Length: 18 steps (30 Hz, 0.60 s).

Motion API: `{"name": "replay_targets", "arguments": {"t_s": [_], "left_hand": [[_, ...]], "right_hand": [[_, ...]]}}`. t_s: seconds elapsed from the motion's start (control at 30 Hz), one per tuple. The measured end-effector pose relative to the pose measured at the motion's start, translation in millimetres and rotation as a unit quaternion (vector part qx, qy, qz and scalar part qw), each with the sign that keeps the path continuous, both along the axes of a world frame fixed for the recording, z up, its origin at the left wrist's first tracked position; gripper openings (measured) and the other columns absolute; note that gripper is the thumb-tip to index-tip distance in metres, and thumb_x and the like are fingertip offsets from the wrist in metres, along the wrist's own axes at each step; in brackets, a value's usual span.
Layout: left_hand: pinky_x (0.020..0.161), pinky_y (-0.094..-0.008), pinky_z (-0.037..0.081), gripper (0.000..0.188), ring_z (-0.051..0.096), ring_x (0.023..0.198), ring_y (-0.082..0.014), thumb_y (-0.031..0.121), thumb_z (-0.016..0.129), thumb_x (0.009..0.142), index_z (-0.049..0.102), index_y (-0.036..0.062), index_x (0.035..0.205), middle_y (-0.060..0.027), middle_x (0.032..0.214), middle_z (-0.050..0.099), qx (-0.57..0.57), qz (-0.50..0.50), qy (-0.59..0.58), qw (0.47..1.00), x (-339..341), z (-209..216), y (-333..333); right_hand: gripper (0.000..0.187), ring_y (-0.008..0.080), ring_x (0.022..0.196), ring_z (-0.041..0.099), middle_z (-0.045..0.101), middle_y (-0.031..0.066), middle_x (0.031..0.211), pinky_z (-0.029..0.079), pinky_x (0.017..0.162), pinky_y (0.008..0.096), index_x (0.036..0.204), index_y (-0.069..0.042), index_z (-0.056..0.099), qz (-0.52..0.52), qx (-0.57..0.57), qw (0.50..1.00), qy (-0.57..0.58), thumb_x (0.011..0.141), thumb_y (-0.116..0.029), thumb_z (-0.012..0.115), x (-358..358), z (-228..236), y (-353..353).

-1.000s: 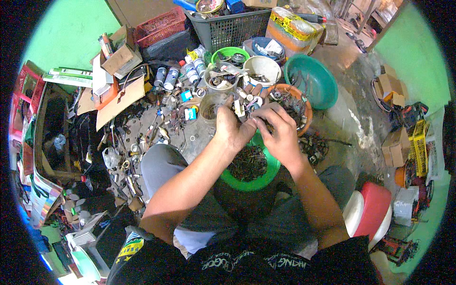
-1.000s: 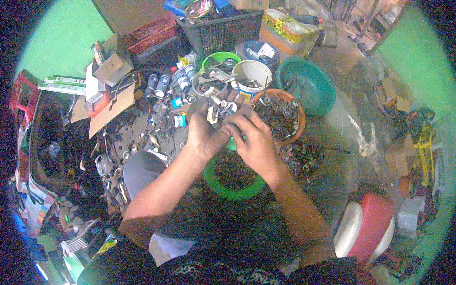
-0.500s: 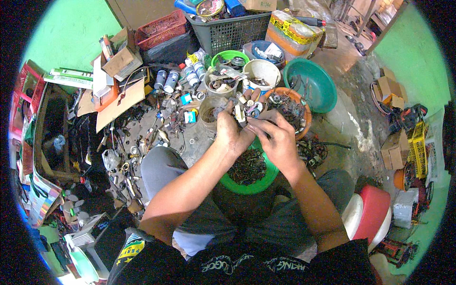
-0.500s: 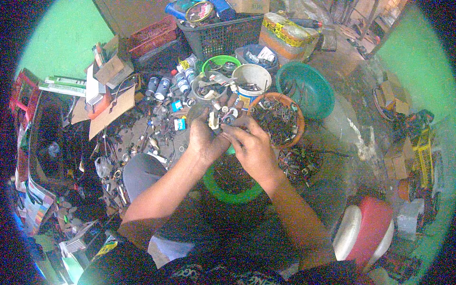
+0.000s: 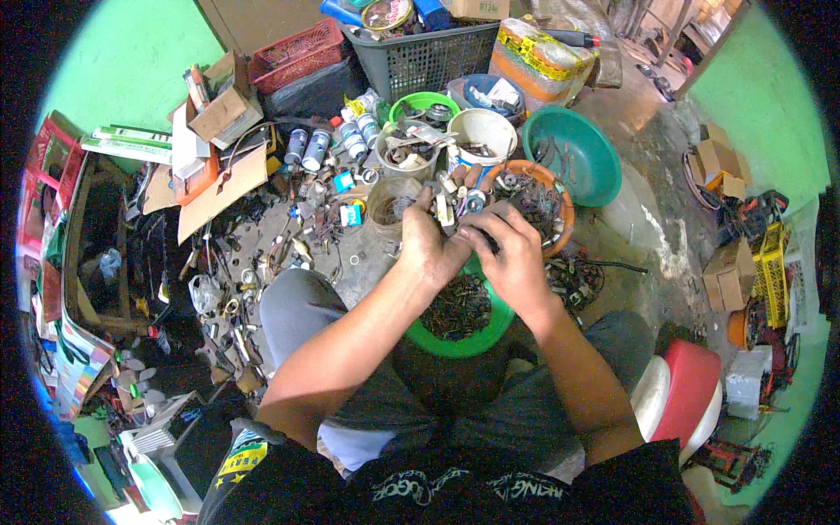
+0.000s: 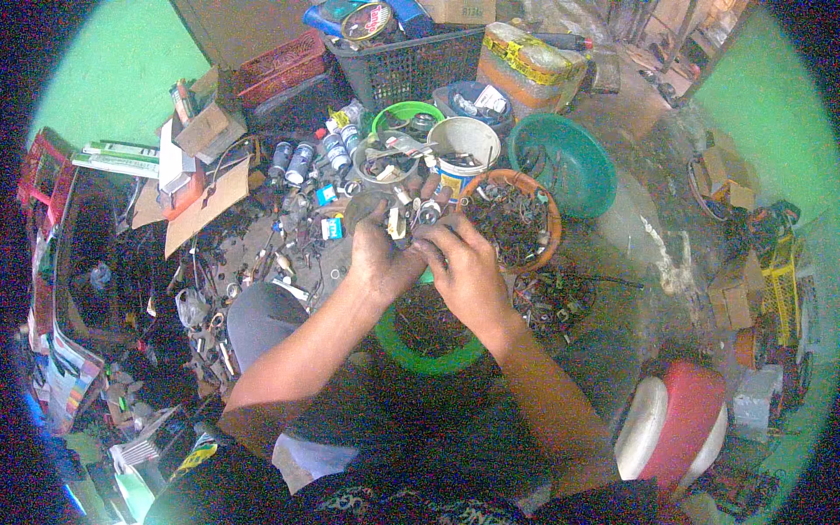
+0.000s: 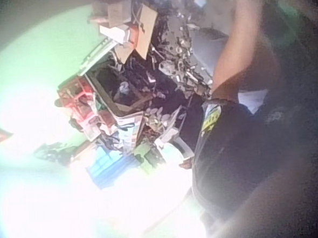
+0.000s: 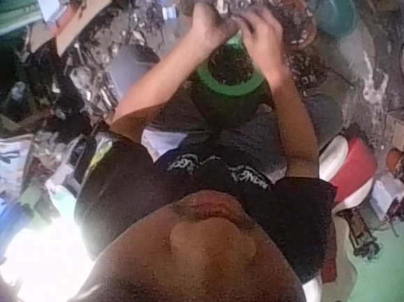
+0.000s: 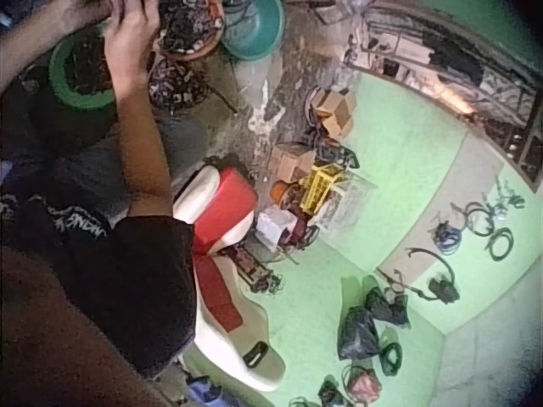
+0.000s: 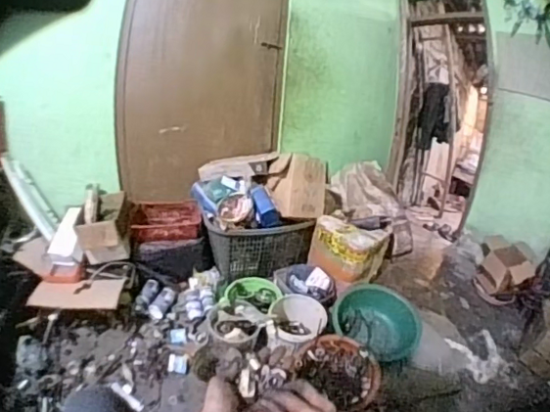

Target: The person sits on the floor and assembles small mechanical parts, including a cylindrical component with wires and a small white plastic piece. They pick up parts from the floor and green bowls, connect wires, and place assembled pieces into a bowl.

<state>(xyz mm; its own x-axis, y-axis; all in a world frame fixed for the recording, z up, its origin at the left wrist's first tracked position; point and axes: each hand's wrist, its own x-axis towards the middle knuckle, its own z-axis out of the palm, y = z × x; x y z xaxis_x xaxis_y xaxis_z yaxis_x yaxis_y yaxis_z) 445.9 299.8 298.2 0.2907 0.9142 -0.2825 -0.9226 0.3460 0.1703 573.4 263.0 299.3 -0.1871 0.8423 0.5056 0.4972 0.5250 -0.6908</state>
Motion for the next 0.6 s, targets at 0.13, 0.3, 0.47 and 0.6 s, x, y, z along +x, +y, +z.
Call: {"name": "replay_targets", "arguments": {"t_s": [0.13,0.3,0.47,0.6], "left_hand": [[0.111,-0.0477,0.039,0.051,0.050,0.128,-0.0330,0.030,0.015,0.106,0.046,0.0031,0.136,-0.0154,0.139,0.054,0.019,-0.008,-0.010,1.000,0.9,-4.5,-0.3],[0.112,-0.0474,0.038,0.051,0.047,0.132,-0.0341,0.029,0.014,0.106,0.041,0.0014,0.139,-0.0173,0.143,0.050,0.034,-0.017,0.010,0.999,2.6,-7.5,0.4],[0.109,-0.0472,0.042,0.050,0.052,0.126,-0.0347,0.026,0.018,0.105,0.045,-0.0002,0.137,-0.0194,0.139,0.053,-0.010,0.010,-0.006,1.000,5.0,-0.6,-1.5],[0.110,-0.0561,0.040,0.049,0.054,0.126,-0.0382,0.033,0.017,0.106,0.047,-0.0002,0.127,-0.0243,0.135,0.054,-0.008,0.000,-0.024,1.000,2.5,-5.9,-0.9]], "right_hand": [[0.016,0.0309,0.085,0.066,0.065,0.0141,0.092,0.053,0.078,0.0389,0.095,0.001,0.071,-0.014,0.002,1.000,0.003,0.079,0.000,0.073,-0.2,1.4,0.1],[0.016,0.0290,0.085,0.067,0.065,0.0139,0.094,0.053,0.075,0.0370,0.095,0.001,0.068,0.007,0.015,1.000,-0.013,0.080,0.001,0.072,5.4,0.0,4.2],[0.014,0.0236,0.080,0.067,0.064,0.0123,0.092,0.053,0.071,0.0331,0.094,0.001,0.067,0.005,0.012,1.000,0.017,0.081,0.002,0.072,6.2,1.8,1.6],[0.014,0.0227,0.083,0.067,0.065,0.0120,0.093,0.054,0.071,0.0325,0.094,0.001,0.066,-0.004,0.054,0.998,0.021,0.081,0.005,0.070,14.2,3.1,-1.9]]}}
